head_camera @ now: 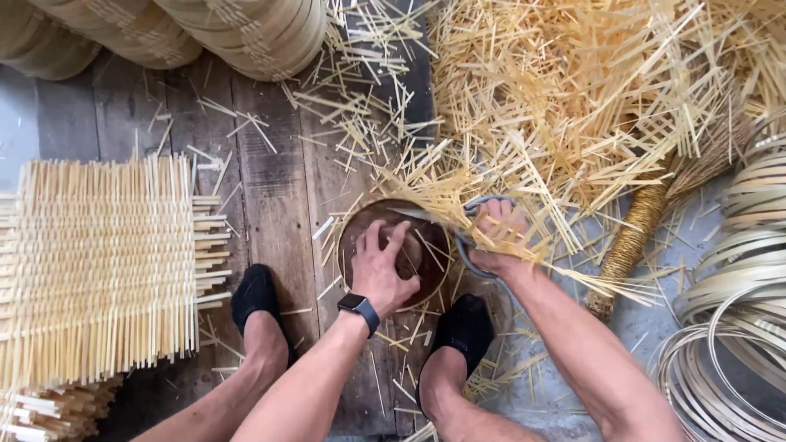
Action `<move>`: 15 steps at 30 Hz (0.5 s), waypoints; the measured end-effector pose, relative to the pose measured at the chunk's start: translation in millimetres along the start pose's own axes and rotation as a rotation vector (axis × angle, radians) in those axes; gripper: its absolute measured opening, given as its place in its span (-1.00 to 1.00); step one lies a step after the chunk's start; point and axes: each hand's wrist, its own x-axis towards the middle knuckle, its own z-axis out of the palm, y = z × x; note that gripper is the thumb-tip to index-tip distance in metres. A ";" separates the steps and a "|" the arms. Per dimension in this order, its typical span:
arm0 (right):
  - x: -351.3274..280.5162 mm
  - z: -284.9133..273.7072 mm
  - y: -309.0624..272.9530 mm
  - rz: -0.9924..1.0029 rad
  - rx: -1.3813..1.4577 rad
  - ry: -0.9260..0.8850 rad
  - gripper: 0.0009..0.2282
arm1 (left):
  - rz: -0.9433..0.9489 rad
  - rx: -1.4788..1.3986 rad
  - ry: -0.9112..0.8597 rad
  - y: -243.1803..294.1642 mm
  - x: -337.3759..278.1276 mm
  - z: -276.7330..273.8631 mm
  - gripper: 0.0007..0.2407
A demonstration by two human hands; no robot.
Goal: The person sits at a low workbench in a bamboo craft workshop and assembles round bamboo sieves. They hold a woven bamboo mat over a wooden dome mold, trim the overhanging mat edges with scissors, press a split bamboo rim ring around the edge, and stack the finished sieve mats and rims with completed bamboo steamer trays.
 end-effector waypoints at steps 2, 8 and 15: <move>-1.9 3.3 3.2 0.014 -0.009 -0.041 -0.81 | 0.020 -0.016 -0.012 -2.0 0.1 -0.2 -0.17; 1.2 -2.7 10.9 0.096 0.180 -0.239 -0.73 | 0.019 -0.004 0.128 -4.4 -3.9 14.9 -0.02; -12.7 63.3 30.1 0.006 0.275 -0.017 -0.65 | 0.085 0.063 -0.051 -2.0 -2.2 1.5 -0.14</move>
